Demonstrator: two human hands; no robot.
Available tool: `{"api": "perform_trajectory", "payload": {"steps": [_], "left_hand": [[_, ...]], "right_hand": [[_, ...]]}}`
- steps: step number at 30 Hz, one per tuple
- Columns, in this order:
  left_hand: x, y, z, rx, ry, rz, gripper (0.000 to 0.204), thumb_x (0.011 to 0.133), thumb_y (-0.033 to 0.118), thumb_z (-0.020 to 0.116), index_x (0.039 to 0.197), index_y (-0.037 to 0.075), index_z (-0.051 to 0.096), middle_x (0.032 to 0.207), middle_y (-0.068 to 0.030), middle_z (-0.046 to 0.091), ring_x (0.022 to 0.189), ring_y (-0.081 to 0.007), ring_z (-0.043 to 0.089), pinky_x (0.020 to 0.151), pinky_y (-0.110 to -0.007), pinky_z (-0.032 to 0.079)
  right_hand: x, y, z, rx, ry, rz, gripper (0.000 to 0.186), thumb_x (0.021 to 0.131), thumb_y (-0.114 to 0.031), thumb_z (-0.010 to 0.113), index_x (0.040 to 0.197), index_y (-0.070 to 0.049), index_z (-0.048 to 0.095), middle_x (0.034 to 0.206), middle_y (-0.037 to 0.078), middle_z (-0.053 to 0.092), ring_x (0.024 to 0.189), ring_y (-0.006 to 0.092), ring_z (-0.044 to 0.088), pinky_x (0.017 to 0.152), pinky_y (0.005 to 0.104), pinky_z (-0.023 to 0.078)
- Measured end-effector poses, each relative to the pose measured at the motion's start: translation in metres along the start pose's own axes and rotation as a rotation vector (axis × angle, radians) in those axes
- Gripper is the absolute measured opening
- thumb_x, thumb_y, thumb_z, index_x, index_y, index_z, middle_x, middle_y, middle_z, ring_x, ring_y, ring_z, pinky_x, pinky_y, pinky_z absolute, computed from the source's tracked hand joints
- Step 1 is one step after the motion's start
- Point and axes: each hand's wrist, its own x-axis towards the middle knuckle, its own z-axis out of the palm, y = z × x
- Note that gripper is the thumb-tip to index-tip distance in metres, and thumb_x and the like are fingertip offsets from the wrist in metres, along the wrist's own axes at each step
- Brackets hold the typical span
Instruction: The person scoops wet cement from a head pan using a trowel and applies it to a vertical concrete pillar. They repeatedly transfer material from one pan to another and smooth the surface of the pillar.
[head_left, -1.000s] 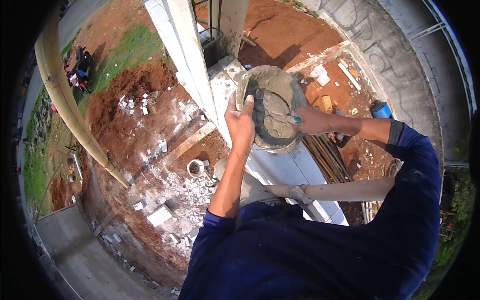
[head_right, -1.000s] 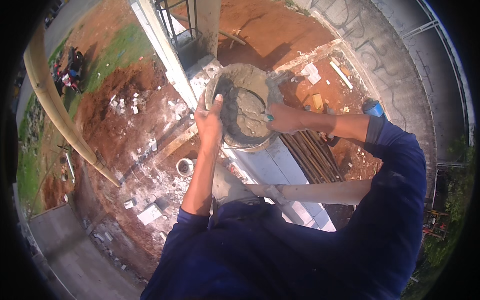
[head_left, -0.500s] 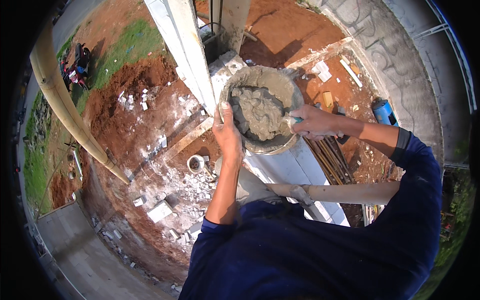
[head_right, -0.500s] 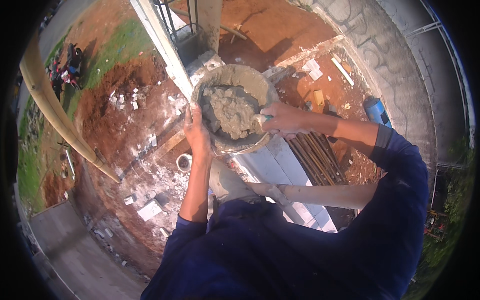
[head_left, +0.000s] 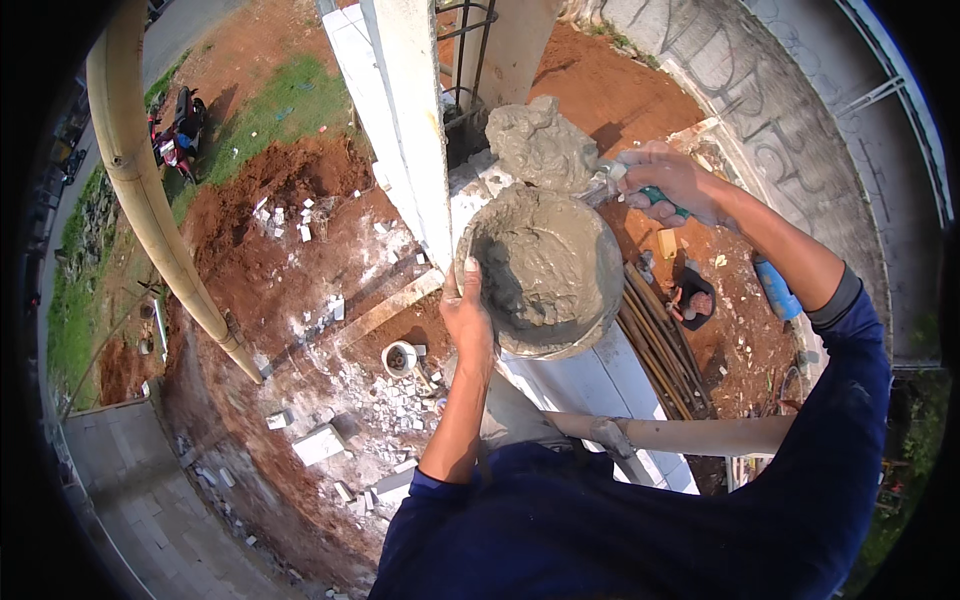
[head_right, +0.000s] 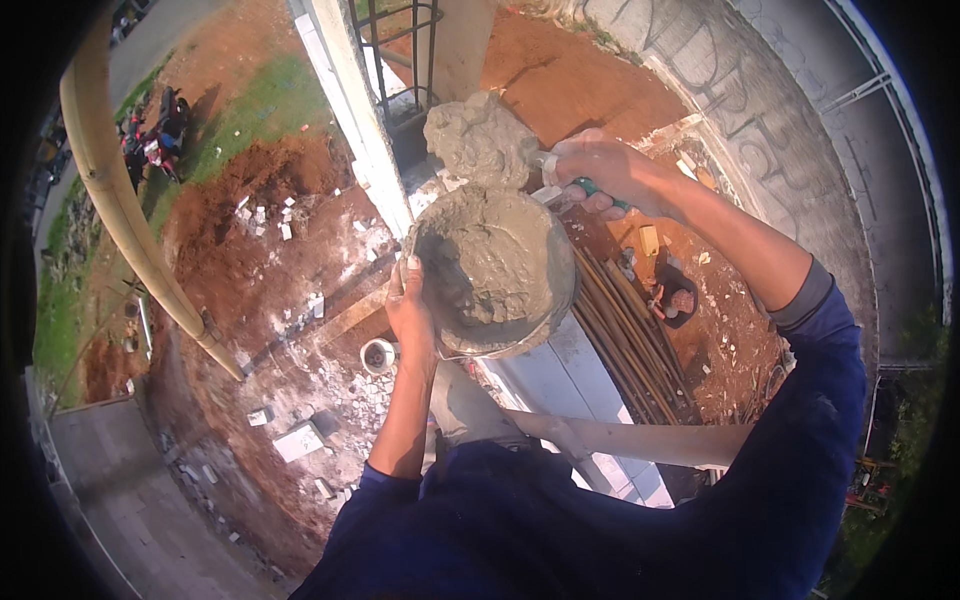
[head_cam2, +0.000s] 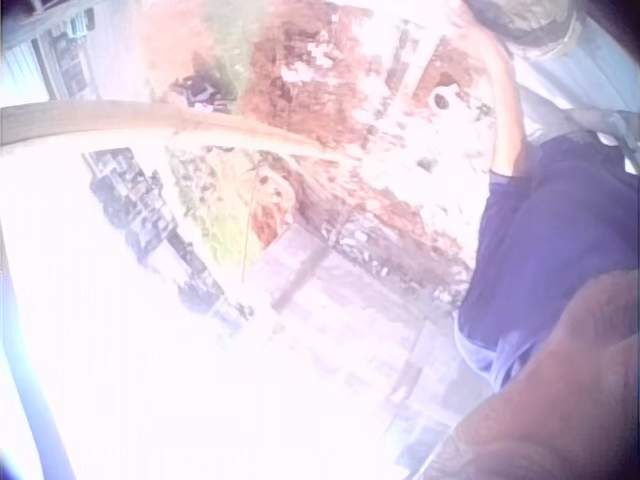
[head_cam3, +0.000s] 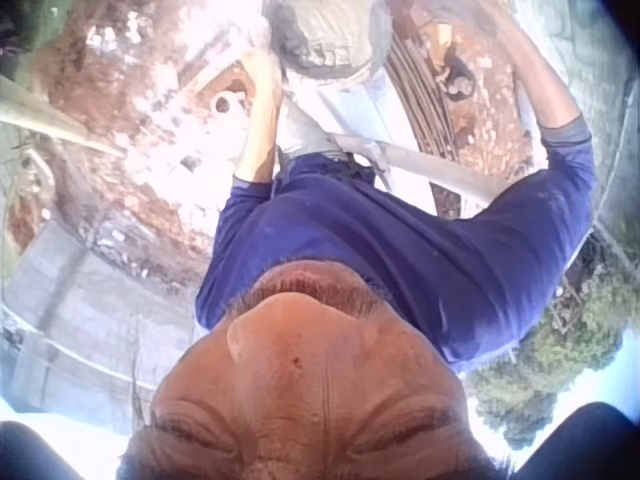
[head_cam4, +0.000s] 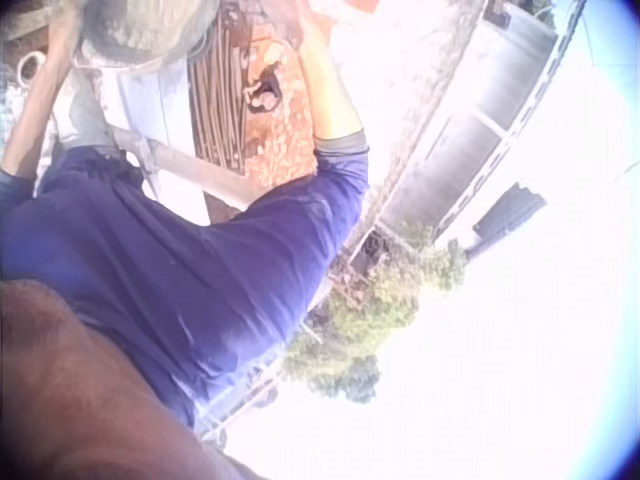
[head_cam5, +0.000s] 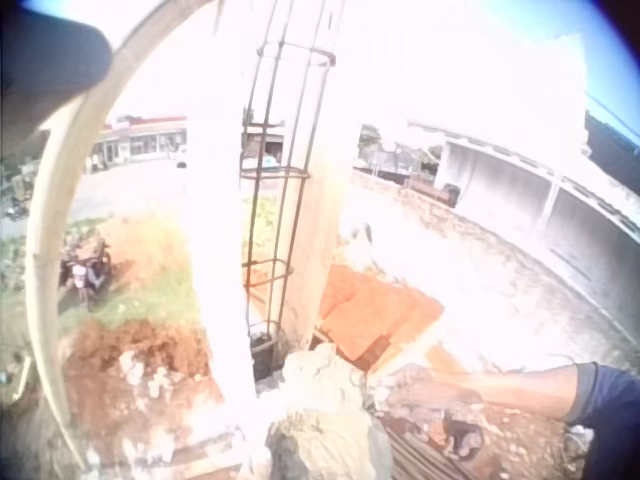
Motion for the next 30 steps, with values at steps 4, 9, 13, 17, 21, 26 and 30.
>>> {"api": "perform_trajectory", "payload": {"steps": [4, 9, 13, 17, 21, 26, 30], "left_hand": [[0.005, -0.011, -0.002, -0.060, -0.060, -0.013, 0.052, 0.106, 0.027, 0.067, 0.144, -0.007, 0.057, 0.136, -0.0099, 0.066, 0.124, -0.0146, 0.058, 0.112, -0.029, 0.040], [0.002, -0.011, 0.005, -0.025, -0.066, -0.048, 0.058, 0.106, 0.028, 0.068, 0.148, -0.009, 0.052, 0.140, -0.0125, 0.063, 0.127, -0.0175, 0.056, 0.115, -0.031, 0.038], [-0.001, -0.003, 0.005, 0.022, -0.033, -0.031, 0.060, 0.105, 0.027, 0.069, 0.150, -0.009, 0.051, 0.141, -0.0133, 0.063, 0.128, -0.0184, 0.056, 0.115, -0.031, 0.038], [-0.005, 0.005, 0.000, -0.024, -0.049, -0.027, 0.052, 0.105, 0.020, 0.069, 0.147, -0.007, 0.055, 0.136, -0.0117, 0.067, 0.121, -0.0172, 0.060, 0.109, -0.031, 0.044], [-0.021, 0.009, 0.013, -0.039, -0.133, -0.006, 0.048, 0.104, 0.012, 0.067, 0.146, -0.006, 0.055, 0.132, -0.0127, 0.068, 0.117, -0.0173, 0.062, 0.106, -0.032, 0.047], [-0.054, 0.000, 0.042, 0.008, -0.308, 0.150, 0.048, 0.105, 0.010, 0.065, 0.147, -0.009, 0.052, 0.134, -0.0142, 0.067, 0.119, -0.0182, 0.060, 0.107, -0.032, 0.045], [-0.051, -0.014, 0.051, -0.056, -0.283, 0.227, 0.047, 0.105, 0.009, 0.064, 0.147, -0.008, 0.053, 0.133, -0.0145, 0.067, 0.118, -0.0180, 0.061, 0.106, -0.032, 0.046]], "right_hand": [[0.083, -0.007, 0.014, -0.083, 0.213, -0.251, 0.025, 0.093, -0.013, 0.066, 0.112, 0.004, 0.066, 0.067, 0.001, 0.055, 0.044, 0.0099, 0.050, 0.041, 0.0286, 0.041], [0.148, 0.022, 0.024, -0.682, 0.601, -0.436, 0.028, 0.089, -0.016, 0.064, 0.103, 0.008, 0.067, 0.096, 0.030, 0.072, 0.088, 0.0434, 0.072, 0.079, 0.0501, 0.056], [0.080, 0.007, 0.025, -0.891, 0.594, -0.411, 0.029, 0.092, -0.016, 0.062, 0.107, 0.008, 0.068, 0.099, 0.031, 0.071, 0.096, 0.0460, 0.071, 0.084, 0.0530, 0.056], [-0.010, -0.033, 0.034, -1.161, 0.440, -0.201, 0.025, 0.093, -0.016, 0.060, 0.103, 0.005, 0.069, 0.087, 0.026, 0.072, 0.083, 0.0428, 0.073, 0.075, 0.0493, 0.058], [-0.059, -0.006, 0.046, -1.358, 0.285, -0.287, 0.021, 0.089, -0.014, 0.062, 0.098, 0.004, 0.070, 0.081, 0.023, 0.072, 0.073, 0.0398, 0.073, 0.069, 0.0462, 0.059], [-0.026, 0.093, 0.055, -1.391, 0.091, -0.202, 0.028, 0.085, -0.008, 0.066, 0.109, 0.007, 0.066, 0.093, 0.026, 0.072, 0.090, 0.0418, 0.073, 0.073, 0.0469, 0.059], [0.008, 0.156, 0.055, -1.066, -0.153, -0.111, 0.032, 0.082, -0.007, 0.067, 0.108, 0.011, 0.068, 0.109, 0.032, 0.071, 0.100, 0.0452, 0.072, 0.083, 0.0479, 0.059]]}}
